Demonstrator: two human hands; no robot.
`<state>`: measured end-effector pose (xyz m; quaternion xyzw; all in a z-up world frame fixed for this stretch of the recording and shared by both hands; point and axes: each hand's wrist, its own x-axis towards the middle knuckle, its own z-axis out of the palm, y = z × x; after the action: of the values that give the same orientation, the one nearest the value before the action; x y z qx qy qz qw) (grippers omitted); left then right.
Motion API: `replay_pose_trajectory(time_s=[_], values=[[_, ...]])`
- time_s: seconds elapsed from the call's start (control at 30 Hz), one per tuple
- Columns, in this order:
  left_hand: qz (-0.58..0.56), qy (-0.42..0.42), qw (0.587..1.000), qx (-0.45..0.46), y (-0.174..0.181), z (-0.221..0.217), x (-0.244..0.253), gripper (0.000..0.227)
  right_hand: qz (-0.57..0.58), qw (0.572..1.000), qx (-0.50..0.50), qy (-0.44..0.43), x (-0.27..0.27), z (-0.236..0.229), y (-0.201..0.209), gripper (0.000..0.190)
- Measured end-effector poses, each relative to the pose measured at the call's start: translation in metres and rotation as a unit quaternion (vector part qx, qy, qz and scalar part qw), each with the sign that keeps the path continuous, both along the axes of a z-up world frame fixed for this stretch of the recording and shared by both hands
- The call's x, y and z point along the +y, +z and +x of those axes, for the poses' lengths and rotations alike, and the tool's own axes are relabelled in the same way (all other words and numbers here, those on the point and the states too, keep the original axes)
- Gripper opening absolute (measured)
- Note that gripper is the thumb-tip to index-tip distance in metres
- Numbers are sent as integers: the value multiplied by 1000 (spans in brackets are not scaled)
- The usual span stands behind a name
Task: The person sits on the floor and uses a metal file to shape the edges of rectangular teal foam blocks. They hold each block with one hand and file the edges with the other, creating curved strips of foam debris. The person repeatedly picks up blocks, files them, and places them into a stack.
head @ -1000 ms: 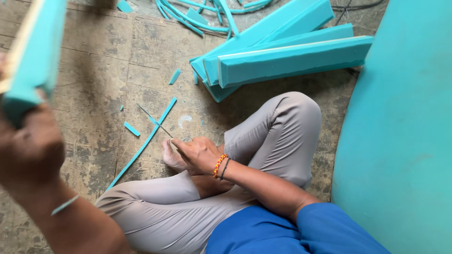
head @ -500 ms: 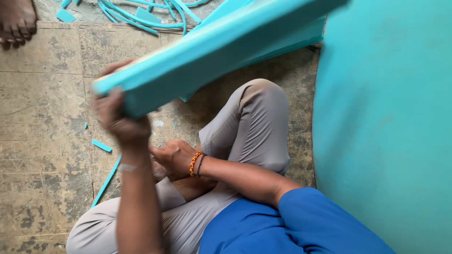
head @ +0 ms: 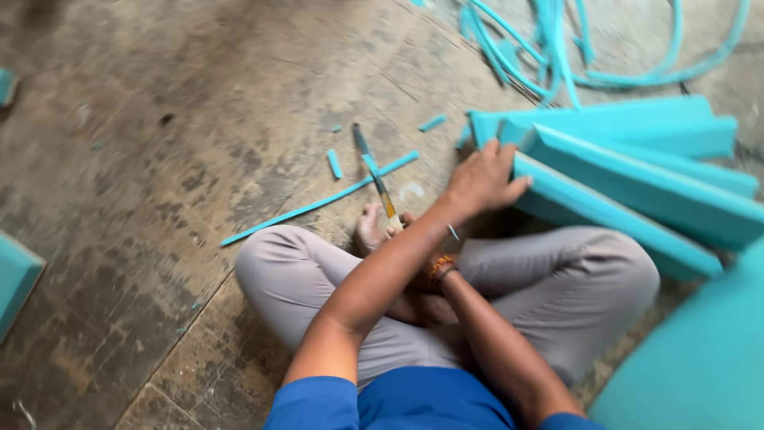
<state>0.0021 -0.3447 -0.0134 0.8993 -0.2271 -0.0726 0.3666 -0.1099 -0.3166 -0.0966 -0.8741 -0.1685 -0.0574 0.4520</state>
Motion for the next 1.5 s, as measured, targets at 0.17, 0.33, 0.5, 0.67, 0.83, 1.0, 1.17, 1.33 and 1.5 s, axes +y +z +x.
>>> replay_pose_trajectory(time_s=[0.17, 0.33, 0.5, 0.67, 0.83, 1.0, 1.17, 1.33, 1.5], values=[[-79, 42, 987, -131, 92, -22, 58, 54, 81, 987, 137, 20, 7, 5, -26, 25], [-408, -71, 894, -169, 180, -117, 147, 21, 234, 919, 317, -13, 21, 33, -55, 22], [-424, -115, 891, -118, 199, -167, 179, 20, 316, 873, 368, -44, 34, 66, -65, 20], [-430, -8, 898, -95, 177, -164, 197, 21, 229, 934, 274, -29, 59, 121, -22, 26], [-448, 61, 890, -60, 167, -155, 202, 23, 17, 999, -35, -11, 116, 229, 84, 27], [-465, 89, 880, -44, 169, -131, 208, 24, -73, 979, -117, 147, 129, 274, 175, 15], [-485, 121, 864, -67, 174, -103, 223, 26, -40, 969, 97, 226, 71, 235, 181, 18], [-504, 187, 838, -92, 175, -97, 246, 27, -214, 971, 8, 108, 11, 175, 139, 25], [-522, 240, 807, -139, 180, -85, 272, 29, -140, 950, 42, 277, -31, 105, 119, 25]])
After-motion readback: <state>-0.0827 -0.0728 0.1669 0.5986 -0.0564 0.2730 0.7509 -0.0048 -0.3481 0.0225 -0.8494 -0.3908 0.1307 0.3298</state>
